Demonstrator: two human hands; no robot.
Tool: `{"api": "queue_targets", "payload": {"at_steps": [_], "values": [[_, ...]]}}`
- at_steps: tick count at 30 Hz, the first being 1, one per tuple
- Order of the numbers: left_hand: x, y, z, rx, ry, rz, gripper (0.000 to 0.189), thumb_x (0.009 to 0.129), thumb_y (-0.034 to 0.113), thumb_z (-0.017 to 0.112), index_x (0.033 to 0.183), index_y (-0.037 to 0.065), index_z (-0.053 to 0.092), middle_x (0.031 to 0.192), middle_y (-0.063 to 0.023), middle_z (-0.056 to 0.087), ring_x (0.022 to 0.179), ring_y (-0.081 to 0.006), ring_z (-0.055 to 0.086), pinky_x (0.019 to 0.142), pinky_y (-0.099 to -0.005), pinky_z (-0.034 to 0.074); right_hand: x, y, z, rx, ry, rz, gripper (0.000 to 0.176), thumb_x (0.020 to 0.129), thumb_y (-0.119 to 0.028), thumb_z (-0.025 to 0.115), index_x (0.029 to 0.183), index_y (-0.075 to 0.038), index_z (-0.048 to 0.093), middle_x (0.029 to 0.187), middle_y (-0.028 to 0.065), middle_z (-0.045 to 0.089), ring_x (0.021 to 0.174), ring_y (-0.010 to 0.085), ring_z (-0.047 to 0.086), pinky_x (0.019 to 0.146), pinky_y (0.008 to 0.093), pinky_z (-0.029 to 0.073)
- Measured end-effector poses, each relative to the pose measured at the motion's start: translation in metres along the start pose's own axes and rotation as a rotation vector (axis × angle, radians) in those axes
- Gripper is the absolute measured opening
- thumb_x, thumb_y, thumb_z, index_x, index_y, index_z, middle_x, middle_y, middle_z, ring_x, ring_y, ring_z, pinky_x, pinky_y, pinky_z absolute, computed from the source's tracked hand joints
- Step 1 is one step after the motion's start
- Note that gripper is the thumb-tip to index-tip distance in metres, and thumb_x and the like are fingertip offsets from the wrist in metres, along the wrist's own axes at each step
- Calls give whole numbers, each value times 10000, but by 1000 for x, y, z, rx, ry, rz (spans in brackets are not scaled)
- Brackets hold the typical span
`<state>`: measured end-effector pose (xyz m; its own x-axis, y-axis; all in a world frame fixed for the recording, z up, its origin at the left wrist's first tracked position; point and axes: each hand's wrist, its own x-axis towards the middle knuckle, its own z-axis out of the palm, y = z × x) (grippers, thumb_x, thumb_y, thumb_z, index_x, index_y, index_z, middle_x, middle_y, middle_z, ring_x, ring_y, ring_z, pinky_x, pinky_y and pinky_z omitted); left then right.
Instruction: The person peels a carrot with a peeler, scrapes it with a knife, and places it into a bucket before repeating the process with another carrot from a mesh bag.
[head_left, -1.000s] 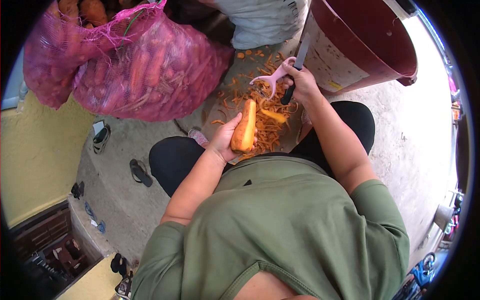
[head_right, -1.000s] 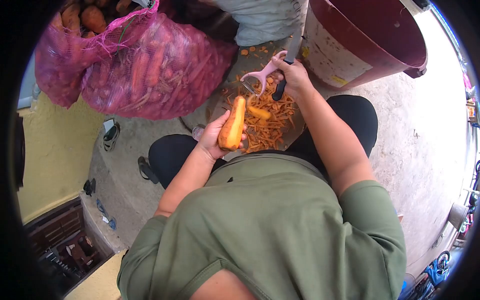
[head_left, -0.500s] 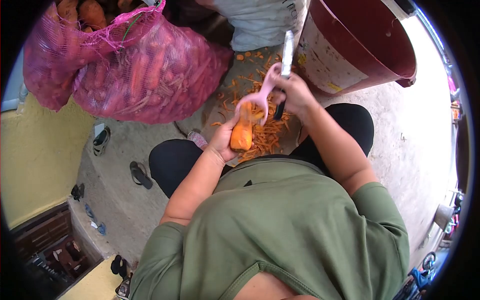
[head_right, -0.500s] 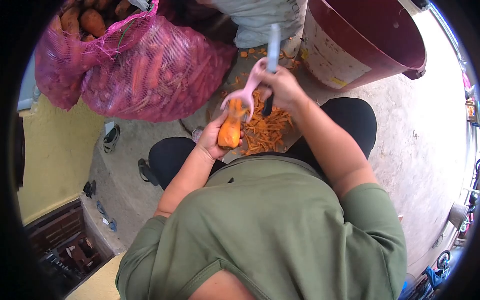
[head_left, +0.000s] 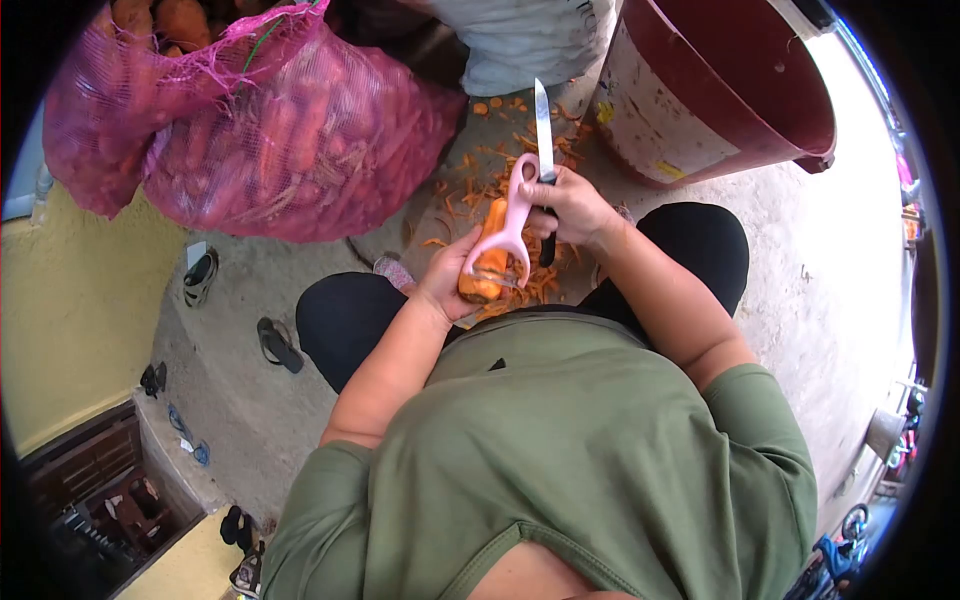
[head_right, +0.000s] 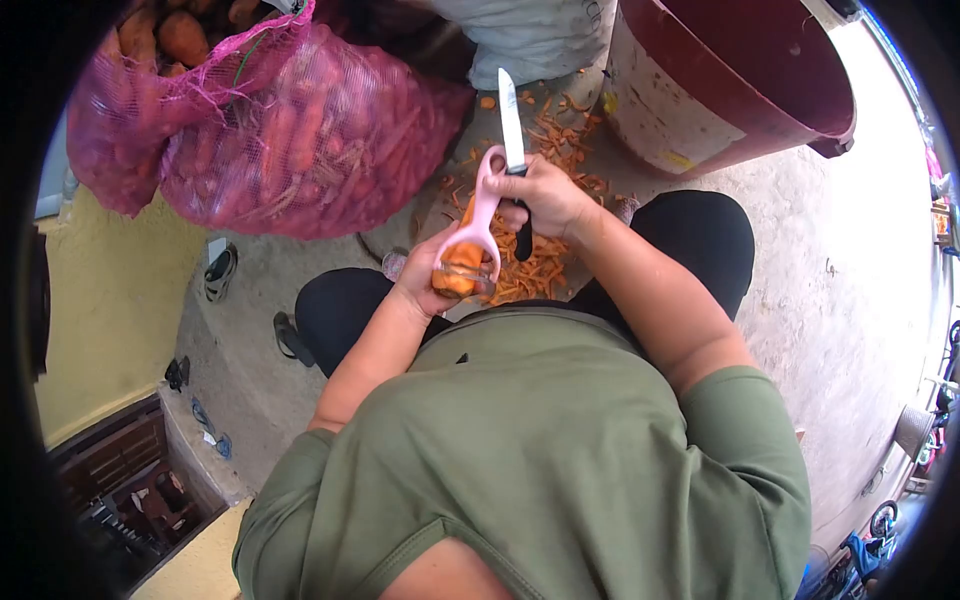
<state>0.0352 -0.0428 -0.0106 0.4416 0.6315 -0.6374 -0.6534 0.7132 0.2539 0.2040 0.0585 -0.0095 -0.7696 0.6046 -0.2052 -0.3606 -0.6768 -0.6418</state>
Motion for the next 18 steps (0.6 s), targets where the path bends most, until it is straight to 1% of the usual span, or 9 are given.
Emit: {"api": "queue_targets", "payload": {"at_steps": [4, 5, 7, 9, 10, 13, 15, 17, 18], "values": [[-3, 0, -5, -125, -214, -40, 396, 884, 355, 306, 1134, 60, 396, 853, -126, 448, 707, -212, 490, 526, -308, 462, 12, -18, -28, 14, 390, -177, 112, 803, -140, 545, 832, -82, 454, 619, 14, 463, 420, 81, 394, 388, 222, 347], [-3, 0, -7, -127, -215, -46, 393, 881, 364, 315, 1121, 67, 407, 845, -120, 464, 705, -212, 502, 533, -317, 461, 16, -17, -39, 21, 357, -244, 113, 801, -140, 548, 831, -76, 461, 622, 20, 472, 416, 84, 406, 392, 216, 362], [-1, 0, -9, -134, -220, -60, 386, 875, 381, 333, 1096, 80, 430, 830, -110, 495, 702, -213, 525, 546, -336, 457, 13, -18, -26, 0, 369, -196, 111, 800, -136, 550, 833, -71, 467, 627, 26, 480, 413, 87, 413, 392, 211, 367], [-1, 0, -7, -46, -174, 13, 380, 874, 375, 340, 1094, 78, 430, 831, -115, 508, 698, -215, 537, 543, -343, 461, 2, -12, -8, -33, 115, -117, 103, 812, -141, 534, 853, -84, 459, 689, 26, 488, 464, 63, 399, 409, 203, 339], [-2, -1, -7, -2, -146, 48, 378, 873, 372, 343, 1093, 77, 431, 832, -117, 514, 696, -216, 543, 541, -346, 462, -2, -10, 2, -89, 84, -42, 99, 813, -144, 529, 856, -85, 461, 683, 18, 481, 457, 64, 392, 408, 210, 341], [0, -1, -10, -110, -216, -31, 377, 867, 372, 361, 1091, 77, 434, 833, -115, 533, 702, -220, 557, 545, -363, 474, 10, -9, -27, -19, 310, -105, 94, 812, -139, 530, 857, -93, 461, 674, 14, 471, 457, 65, 389, 412, 208, 339], [2, -1, -15, -74, -154, -29, 367, 863, 369, 373, 1076, 78, 440, 826, -110, 534, 695, -224, 558, 554, -378, 481, 16, -16, -39, -54, 469, -224, 111, 805, -150, 544, 840, -75, 470, 672, 21, 466, 461, 79, 399, 428, 223, 354], [2, -2, -16, -32, -87, 1, 353, 862, 361, 375, 1054, 75, 452, 824, -112, 532, 683, -227, 551, 550, -373, 479, 14, -18, -39, -63, 463, -262, 123, 805, -158, 545, 856, -72, 475, 663, 17, 470, 462, 79, 399, 413, 223, 343], [2, -3, -13, -9, -49, 31, 346, 863, 353, 371, 1041, 71, 462, 826, -116, 530, 673, -229, 543, 542, -361, 474, 11, -18, -27, -92, 404, -210, 118, 801, -151, 547, 853, -71, 477, 658, 16, 472, 462, 80, 402, 403, 221, 335]]}}
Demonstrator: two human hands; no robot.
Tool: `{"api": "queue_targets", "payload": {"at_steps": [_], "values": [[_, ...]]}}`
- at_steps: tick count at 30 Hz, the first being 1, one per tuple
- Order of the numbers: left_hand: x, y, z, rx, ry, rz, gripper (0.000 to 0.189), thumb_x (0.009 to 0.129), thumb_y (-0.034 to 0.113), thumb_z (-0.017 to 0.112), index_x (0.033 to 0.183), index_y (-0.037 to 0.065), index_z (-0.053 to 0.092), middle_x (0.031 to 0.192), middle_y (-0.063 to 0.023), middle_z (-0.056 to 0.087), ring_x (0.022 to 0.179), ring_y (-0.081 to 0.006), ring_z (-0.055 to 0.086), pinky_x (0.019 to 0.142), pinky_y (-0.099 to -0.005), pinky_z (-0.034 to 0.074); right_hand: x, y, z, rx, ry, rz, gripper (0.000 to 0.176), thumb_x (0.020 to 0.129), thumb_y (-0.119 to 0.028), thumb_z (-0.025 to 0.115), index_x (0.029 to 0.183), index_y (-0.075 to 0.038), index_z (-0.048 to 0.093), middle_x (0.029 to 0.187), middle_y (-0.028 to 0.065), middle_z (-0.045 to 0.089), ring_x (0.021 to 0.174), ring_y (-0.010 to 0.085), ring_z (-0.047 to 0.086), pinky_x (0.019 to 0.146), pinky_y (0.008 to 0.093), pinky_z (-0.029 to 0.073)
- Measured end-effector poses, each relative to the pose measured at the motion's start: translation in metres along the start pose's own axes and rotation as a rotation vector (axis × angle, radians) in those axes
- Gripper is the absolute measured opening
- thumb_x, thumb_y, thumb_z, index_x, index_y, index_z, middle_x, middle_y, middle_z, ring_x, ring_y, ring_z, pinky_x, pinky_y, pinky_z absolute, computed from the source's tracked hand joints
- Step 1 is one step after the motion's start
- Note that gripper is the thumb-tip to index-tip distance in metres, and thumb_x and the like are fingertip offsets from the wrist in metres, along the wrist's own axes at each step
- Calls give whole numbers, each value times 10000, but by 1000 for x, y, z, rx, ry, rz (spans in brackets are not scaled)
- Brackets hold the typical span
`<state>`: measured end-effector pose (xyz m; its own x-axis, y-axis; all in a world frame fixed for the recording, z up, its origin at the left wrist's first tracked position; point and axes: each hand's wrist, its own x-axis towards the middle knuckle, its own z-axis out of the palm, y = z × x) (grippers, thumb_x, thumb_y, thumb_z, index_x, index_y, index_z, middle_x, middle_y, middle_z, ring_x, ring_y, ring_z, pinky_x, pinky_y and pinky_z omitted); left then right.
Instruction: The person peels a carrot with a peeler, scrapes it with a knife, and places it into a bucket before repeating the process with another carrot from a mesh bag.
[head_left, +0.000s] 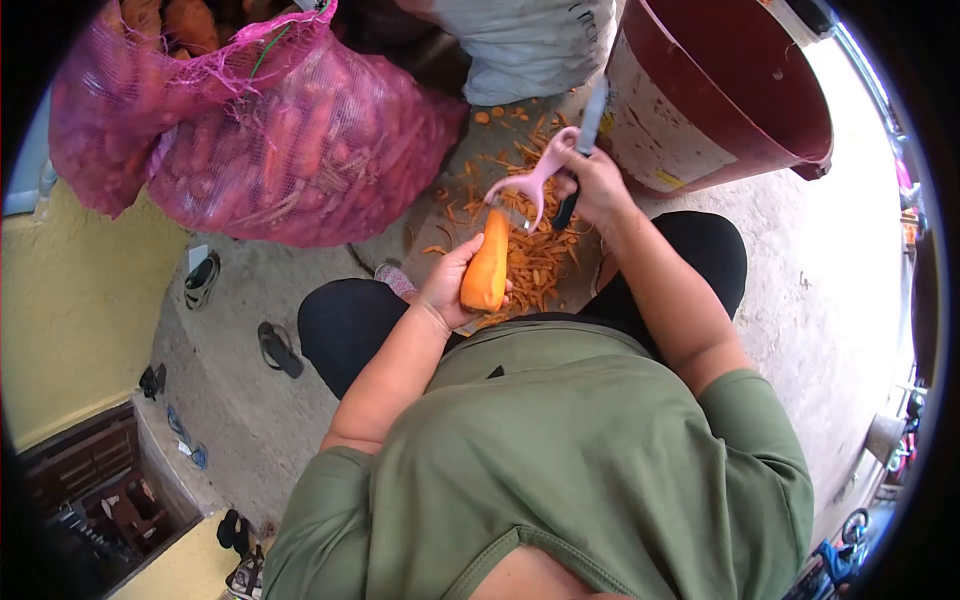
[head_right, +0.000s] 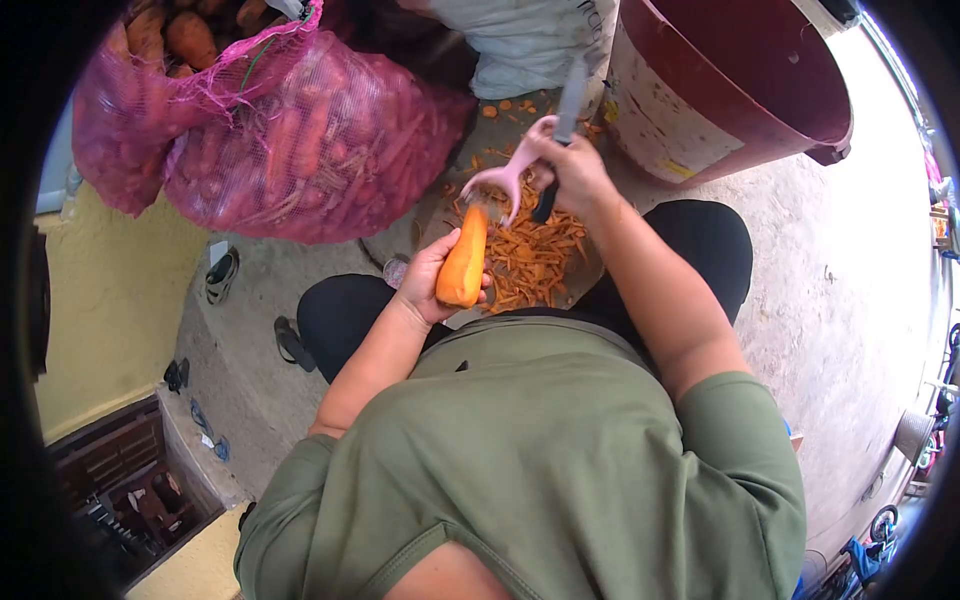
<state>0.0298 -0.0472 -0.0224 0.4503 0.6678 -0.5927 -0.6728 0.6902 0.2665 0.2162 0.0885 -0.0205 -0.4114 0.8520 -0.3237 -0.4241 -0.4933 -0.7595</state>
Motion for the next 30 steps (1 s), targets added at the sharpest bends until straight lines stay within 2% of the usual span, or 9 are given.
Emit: {"api": "queue_targets", "payload": {"at_steps": [3, 5, 7, 9, 13, 15, 21, 27, 30], "values": [[-1, 0, 14, -10, 39, 12, 333, 863, 341, 373, 1018, 66, 478, 804, -110, 535, 667, -240, 549, 535, -360, 474, -30, 11, 29, 49, -397, 184, 98, 793, -141, 551, 814, -68, 489, 660, 23, 489, 426, 85, 403, 378, 206, 319], [1, 0, 11, -42, 9, -2, 332, 863, 338, 377, 1018, 62, 478, 800, -106, 540, 673, -248, 559, 540, -374, 478, -27, 17, 26, 17, -381, 205, 99, 792, -134, 549, 818, -58, 490, 646, 26, 485, 409, 90, 395, 380, 206, 325], [5, -2, -8, -68, -55, -20, 337, 863, 337, 378, 1025, 56, 470, 816, -110, 544, 681, -257, 566, 549, -389, 483, -1, 17, 6, -97, 4, 39, 95, 790, -114, 545, 823, -50, 483, 634, 31, 481, 424, 93, 405, 383, 211, 337], [3, -4, -7, -40, -17, 3, 335, 862, 332, 383, 1025, 51, 464, 822, -114, 545, 683, -256, 564, 551, -388, 482, 16, 4, -18, 26, 98, -54, 80, 798, -93, 525, 846, -51, 476, 661, 39, 493, 465, 82, 426, 387, 214, 360], [5, -2, -1, -55, 28, 79, 339, 861, 328, 393, 1037, 44, 450, 821, -122, 541, 675, -247, 558, 546, -378, 478, -18, -1, 24, 37, -140, 61, 85, 804, -117, 534, 829, -69, 470, 630, 21, 467, 445, 77, 403, 383, 215, 340], [1, -1, 18, -54, 79, 62, 342, 860, 330, 395, 1040, 44, 447, 813, -125, 538, 671, -245, 557, 539, -375, 473, -32, 9, 32, 63, -456, 172, 104, 797, -126, 549, 812, -74, 460, 637, 16, 466, 411, 91, 391, 385, 222, 344], [5, -5, 0, -5, 75, 26, 330, 864, 334, 389, 1034, 59, 455, 817, -125, 538, 662, -247, 556, 534, -377, 469, 11, 7, -11, 46, 13, 8, 103, 791, -105, 541, 851, -65, 468, 649, 32, 479, 439, 91, 419, 401, 222, 364], [-1, 0, 17, 5, 95, 103, 345, 871, 318, 394, 1069, 41, 448, 827, -121, 556, 656, -219, 572, 586, -325, 488, -22, 13, 24, 45, -441, 202, 111, 793, -137, 552, 851, -82, 475, 643, 19, 477, 428, 79, 402, 374, 209, 340], [-1, -3, 7, 5, 10, 65, 338, 870, 306, 403, 1073, 41, 448, 834, -111, 559, 649, -212, 569, 603, -319, 486, 5, 16, -3, 26, -30, 88, 114, 796, -134, 552, 839, -58, 478, 647, 23, 479, 449, 74, 407, 397, 225, 349]]}}
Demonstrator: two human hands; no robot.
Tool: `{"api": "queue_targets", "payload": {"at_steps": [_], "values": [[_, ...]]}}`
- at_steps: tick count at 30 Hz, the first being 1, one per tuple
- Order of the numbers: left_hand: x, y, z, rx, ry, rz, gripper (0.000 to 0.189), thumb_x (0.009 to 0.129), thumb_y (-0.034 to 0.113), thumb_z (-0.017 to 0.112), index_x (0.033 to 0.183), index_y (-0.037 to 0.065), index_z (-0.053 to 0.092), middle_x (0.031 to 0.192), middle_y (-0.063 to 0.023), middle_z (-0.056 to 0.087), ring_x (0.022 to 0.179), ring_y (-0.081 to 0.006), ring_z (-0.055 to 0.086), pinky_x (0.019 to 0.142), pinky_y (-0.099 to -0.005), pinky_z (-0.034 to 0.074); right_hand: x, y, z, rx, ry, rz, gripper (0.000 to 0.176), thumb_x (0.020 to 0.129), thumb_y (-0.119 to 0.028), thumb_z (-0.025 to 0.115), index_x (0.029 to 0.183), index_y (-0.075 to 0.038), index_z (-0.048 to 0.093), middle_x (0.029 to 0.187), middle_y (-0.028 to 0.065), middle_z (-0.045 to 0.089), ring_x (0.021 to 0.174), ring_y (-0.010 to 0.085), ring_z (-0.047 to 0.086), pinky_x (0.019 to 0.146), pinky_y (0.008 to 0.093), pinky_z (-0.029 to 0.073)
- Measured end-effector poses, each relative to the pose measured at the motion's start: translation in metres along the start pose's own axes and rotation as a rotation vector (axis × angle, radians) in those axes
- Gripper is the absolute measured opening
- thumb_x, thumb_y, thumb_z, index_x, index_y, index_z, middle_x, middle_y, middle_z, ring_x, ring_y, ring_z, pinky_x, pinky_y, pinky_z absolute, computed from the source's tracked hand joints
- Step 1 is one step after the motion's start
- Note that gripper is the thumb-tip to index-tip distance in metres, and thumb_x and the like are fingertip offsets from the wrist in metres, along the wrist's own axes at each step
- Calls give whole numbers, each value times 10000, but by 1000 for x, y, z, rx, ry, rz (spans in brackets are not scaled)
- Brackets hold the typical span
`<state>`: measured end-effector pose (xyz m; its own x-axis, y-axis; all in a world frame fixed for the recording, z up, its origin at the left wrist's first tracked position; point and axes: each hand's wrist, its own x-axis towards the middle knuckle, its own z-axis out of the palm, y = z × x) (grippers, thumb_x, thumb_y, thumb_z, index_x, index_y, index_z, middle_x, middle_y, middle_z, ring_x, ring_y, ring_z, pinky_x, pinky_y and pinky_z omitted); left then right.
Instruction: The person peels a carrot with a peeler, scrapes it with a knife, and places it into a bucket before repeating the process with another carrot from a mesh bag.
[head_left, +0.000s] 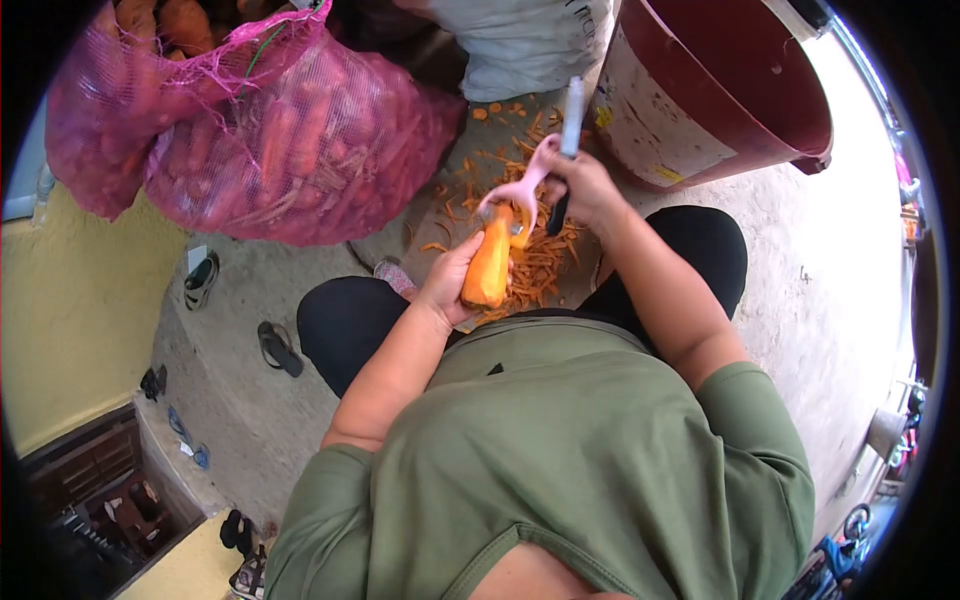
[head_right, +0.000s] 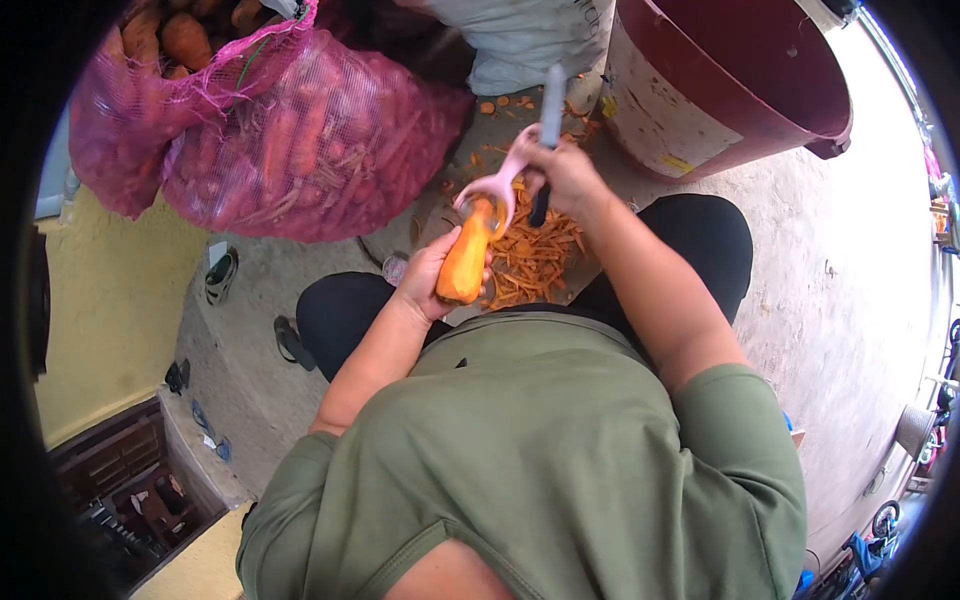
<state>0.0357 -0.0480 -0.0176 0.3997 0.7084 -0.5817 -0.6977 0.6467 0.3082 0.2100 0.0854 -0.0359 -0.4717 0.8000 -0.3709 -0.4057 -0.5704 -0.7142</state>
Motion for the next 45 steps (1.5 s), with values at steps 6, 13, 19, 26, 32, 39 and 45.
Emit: {"api": "queue_targets", "payload": {"at_steps": [6, 13, 19, 26, 32, 39, 45], "values": [[-2, 2, 4, -32, 41, -1, 364, 860, 366, 383, 1028, 53, 460, 801, -128, 547, 685, -244, 571, 558, -363, 487, -11, -11, 15, 42, -15, -67, 73, 807, -113, 529, 818, -59, 481, 616, 19, 456, 435, 81, 389, 398, 235, 349], [1, -1, -6, -47, -78, -122, 382, 876, 386, 314, 1080, 89, 441, 813, -113, 537, 704, -232, 558, 574, -378, 467, -4, -2, 10, -75, 38, -36, 79, 804, -122, 533, 805, -61, 483, 665, 39, 499, 416, 93, 406, 384, 215, 351], [1, 1, -2, -3, 0, -35, 400, 864, 398, 352, 1087, 76, 434, 852, -125, 541, 724, -235, 558, 568, -383, 465, -18, -13, 22, 7, -102, -29, 104, 807, -128, 533, 859, -64, 470, 664, 37, 497, 441, 84, 421, 375, 207, 349], [5, 0, -10, 88, -51, -99, 394, 863, 404, 365, 1060, 70, 439, 850, -125, 542, 695, -233, 565, 547, -371, 486, 4, -2, 0, -12, 47, -33, 91, 788, -111, 549, 822, -63, 481, 624, 21, 481, 404, 80, 391, 373, 217, 341], [1, 16, -4, 549, 37, 171, 363, 812, 247, 520, 1106, 59, 421, 868, -87, 522, 724, -175, 547, 626, -295, 468, 5, -2, -14, -782, 1, -250, 114, 755, -104, 556, 833, -23, 538, 717, 76, 576, 513, 163, 515, 507, 292, 423], [6, 18, -11, 1120, 321, 447, 455, 683, 99, 606, 1093, -9, 440, 881, -51, 510, 781, -122, 482, 708, -244, 398, -43, -1, 43, -1506, -108, 141, 225, 770, -212, 548, 865, -10, 525, 704, 183, 579, 687, 289, 583, 645, 385, 446], [8, 15, -15, 1183, 378, 455, 453, 667, 116, 615, 1071, -15, 459, 884, -64, 519, 781, -134, 485, 710, -253, 400, -47, 15, 44, -1715, 23, 2, 294, 884, -231, 320, 895, 11, 486, 783, 209, 581, 761, 349, 567, 684, 420, 441]]}}
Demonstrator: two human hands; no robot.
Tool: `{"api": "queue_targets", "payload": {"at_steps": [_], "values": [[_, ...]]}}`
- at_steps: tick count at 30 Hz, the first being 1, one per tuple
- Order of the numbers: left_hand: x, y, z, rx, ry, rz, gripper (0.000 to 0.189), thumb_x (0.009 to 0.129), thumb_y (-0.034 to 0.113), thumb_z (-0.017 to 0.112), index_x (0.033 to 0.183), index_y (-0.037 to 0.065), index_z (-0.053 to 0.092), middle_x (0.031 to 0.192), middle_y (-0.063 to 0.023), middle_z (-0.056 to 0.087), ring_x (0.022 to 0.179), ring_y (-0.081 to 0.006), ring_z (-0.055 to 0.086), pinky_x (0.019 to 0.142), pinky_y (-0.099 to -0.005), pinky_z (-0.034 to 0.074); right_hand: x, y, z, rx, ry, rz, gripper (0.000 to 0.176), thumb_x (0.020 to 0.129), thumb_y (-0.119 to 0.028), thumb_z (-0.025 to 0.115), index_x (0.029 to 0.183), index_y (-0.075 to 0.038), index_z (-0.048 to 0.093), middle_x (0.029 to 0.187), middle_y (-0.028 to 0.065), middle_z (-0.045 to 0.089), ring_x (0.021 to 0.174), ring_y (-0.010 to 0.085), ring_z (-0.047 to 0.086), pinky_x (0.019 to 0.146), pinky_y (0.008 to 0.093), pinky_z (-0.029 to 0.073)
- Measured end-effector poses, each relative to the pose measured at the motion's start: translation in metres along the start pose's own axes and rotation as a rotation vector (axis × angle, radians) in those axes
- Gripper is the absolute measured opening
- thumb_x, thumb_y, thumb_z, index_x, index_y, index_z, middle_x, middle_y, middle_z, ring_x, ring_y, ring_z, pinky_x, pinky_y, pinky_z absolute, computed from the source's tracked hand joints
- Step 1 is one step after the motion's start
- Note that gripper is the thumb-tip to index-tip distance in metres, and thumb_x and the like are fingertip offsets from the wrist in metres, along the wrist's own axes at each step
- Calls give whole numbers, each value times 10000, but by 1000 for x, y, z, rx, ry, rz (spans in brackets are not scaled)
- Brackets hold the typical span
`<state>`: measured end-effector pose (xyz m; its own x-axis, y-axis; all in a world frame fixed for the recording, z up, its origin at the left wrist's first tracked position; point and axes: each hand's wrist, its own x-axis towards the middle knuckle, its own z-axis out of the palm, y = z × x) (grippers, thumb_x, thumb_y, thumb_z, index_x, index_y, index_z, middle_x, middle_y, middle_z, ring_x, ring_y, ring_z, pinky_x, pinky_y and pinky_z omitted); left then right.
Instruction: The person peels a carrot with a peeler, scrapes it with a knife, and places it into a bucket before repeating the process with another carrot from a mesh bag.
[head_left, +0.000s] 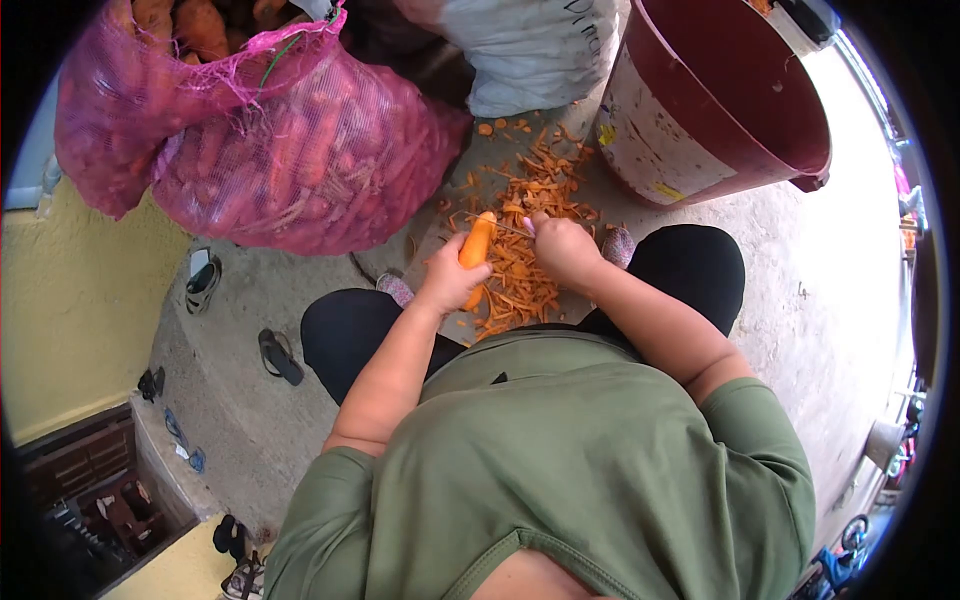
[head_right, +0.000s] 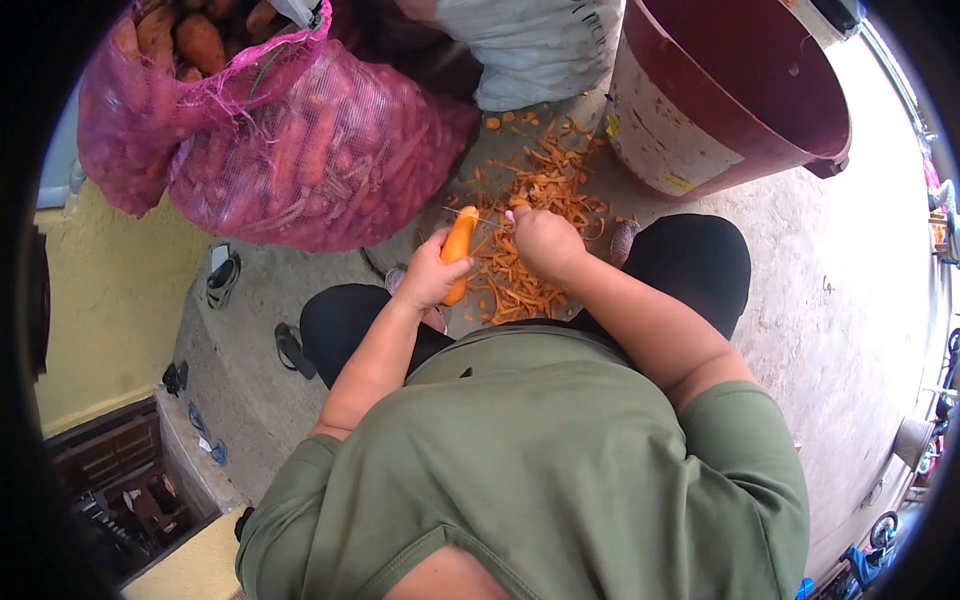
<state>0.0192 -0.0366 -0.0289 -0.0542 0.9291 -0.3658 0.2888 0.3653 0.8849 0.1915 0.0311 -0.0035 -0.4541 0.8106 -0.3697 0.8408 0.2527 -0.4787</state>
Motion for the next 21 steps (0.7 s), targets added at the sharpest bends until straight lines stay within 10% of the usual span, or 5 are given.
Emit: {"api": "queue_targets", "payload": {"at_steps": [13, 21], "values": [[1, -1, 7, 76, 15, 46, 416, 656, 127, 633, 1012, -9, 467, 821, -75, 525, 730, -140, 481, 657, -270, 402, 16, 12, 18, 33, -22, -44, 271, 883, -200, 332, 897, 25, 481, 814, 216, 576, 784, 347, 561, 690, 408, 441], [3, -6, 18, 430, 73, 7, 400, 629, 178, 617, 939, 11, 427, 790, -207, 539, 742, -346, 542, 636, -377, 422, 29, 22, 47, 9, 12, -20, 260, 881, -202, 348, 893, 23, 477, 799, 208, 581, 767, 328, 571, 668, 402, 450]]}}
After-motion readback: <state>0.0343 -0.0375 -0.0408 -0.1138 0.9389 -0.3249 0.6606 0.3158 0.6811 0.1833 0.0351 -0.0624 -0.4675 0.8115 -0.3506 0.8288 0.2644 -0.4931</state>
